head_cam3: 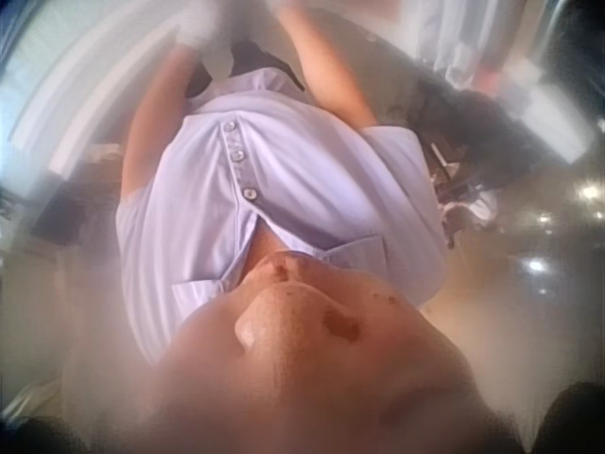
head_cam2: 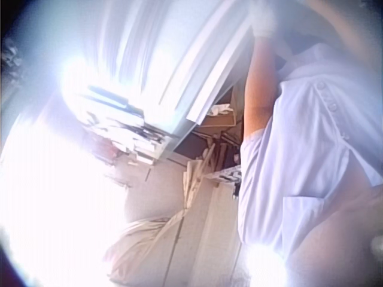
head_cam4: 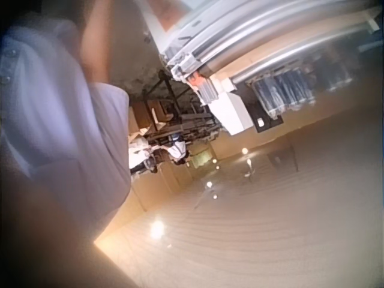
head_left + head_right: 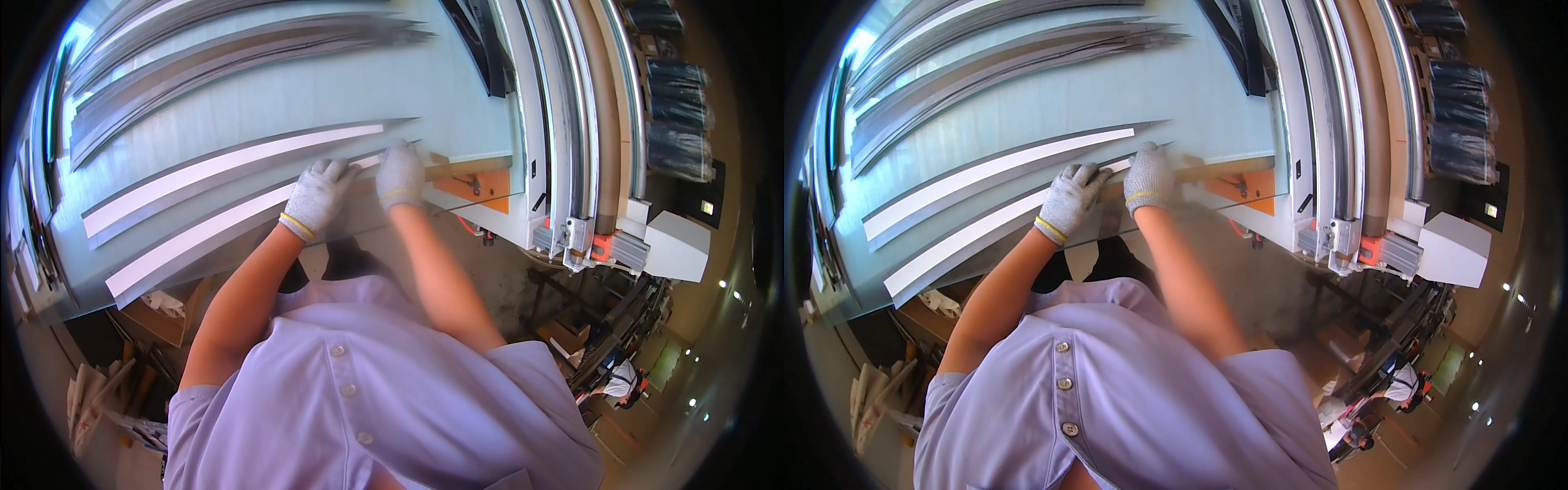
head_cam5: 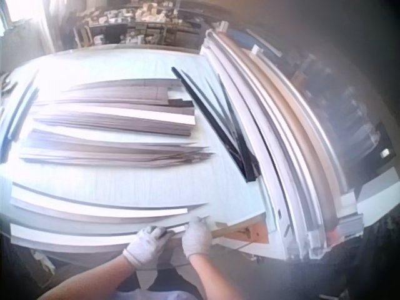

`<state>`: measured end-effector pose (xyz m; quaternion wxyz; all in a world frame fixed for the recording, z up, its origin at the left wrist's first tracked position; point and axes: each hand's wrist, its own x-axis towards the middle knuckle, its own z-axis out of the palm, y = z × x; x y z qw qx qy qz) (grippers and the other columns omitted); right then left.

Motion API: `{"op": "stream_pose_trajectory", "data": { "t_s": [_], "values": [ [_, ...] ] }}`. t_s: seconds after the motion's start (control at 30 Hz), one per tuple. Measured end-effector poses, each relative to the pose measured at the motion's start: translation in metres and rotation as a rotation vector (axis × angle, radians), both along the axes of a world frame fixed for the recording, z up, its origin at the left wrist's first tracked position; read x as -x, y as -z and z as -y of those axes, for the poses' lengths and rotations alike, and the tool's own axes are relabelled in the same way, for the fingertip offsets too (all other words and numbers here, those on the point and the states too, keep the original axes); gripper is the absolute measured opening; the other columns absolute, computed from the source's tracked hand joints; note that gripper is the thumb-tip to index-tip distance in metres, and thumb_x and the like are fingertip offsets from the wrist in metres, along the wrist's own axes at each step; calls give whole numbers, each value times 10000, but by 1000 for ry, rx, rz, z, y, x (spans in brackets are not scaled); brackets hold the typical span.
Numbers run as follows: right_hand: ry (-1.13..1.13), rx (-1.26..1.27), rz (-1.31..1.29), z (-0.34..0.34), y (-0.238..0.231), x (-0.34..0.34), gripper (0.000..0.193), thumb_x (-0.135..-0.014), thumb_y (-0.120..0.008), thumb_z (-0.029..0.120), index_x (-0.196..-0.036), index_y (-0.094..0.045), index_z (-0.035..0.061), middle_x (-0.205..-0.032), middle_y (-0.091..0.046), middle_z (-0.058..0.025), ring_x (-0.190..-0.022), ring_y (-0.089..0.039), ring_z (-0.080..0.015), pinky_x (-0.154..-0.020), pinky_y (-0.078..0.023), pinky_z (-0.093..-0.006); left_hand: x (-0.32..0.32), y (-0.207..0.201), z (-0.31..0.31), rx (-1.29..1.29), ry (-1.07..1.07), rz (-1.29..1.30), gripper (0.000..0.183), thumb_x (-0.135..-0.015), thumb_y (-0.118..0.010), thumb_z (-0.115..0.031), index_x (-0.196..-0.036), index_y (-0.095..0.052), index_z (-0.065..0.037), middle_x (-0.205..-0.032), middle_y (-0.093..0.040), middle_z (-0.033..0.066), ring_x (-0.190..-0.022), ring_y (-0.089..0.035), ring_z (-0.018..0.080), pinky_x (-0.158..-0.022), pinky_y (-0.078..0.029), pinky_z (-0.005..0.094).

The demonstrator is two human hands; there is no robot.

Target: The person applies long strips of white adhesive tape to several metal profiles on a workbench by hand.

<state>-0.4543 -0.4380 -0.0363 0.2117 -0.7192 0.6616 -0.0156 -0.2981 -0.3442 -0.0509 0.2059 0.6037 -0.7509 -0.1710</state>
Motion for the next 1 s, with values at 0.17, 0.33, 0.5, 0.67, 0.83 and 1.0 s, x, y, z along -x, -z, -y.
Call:
{"op": "stream_pose_trajectory", "data": {
  "t_s": [0.17, 0.33, 0.5, 0.67, 0.83, 1.0],
  "values": [
    [-49, 114, 78, -8, -2, 8, 167, -936, -661, 180, -995, -582, 44, -1007, -621, -189, -925, -668, -415, -785, -545, -516, 16, -13, 23, -31, 13, 194, 505, -875, -602, -179, -1379, -608, -187, -1042, -571, 108, -942, -610, 313, -789, -549, 444],
    [-207, 344, 132, -20, 3, 20, 110, -912, -664, 158, -961, -617, 71, -966, -617, -146, -853, -655, -378, -719, -540, -501, 14, -2, 27, 28, 41, 240, 463, -887, -607, -205, -1349, -631, -202, -997, -576, 85, -915, -618, 291, -766, -549, 430],
    [-339, 484, 244, -32, 9, 28, 114, -892, -681, 158, -980, -642, 98, -938, -616, -115, -835, -637, -344, -713, -536, -464, 10, -2, 26, 60, 54, 178, 428, -858, -607, -179, -1280, -667, -143, -1014, -594, 78, -928, -624, 274, -745, -559, 416],
    [-94, 477, 348, -34, 4, 19, 151, -912, -692, 220, -980, -625, 102, -913, -611, -113, -846, -631, -352, -715, -525, -471, 10, 5, 25, 111, 33, 191, 422, -853, -624, -187, -1271, -670, -157, -976, -587, 66, -873, -628, 265, -717, -562, 411],
    [-66, 395, 247, -31, 9, 18, 203, -930, -686, 284, -954, -599, 102, -921, -626, -123, -869, -642, -365, -719, -528, -476, 11, -3, 26, 110, 32, 193, 402, -860, -621, -182, -1258, -679, -175, -950, -576, 57, -848, -624, 255, -704, -562, 406],
    [66, 128, 170, -16, -8, 8, 213, -904, -713, 265, -942, -630, 72, -944, -678, -159, -886, -659, -398, -764, -513, -511, 11, -2, 26, 114, 32, 208, 383, -866, -617, -177, -1243, -689, -184, -928, -564, 51, -837, -620, 249, -695, -558, 398]
  ]
}}
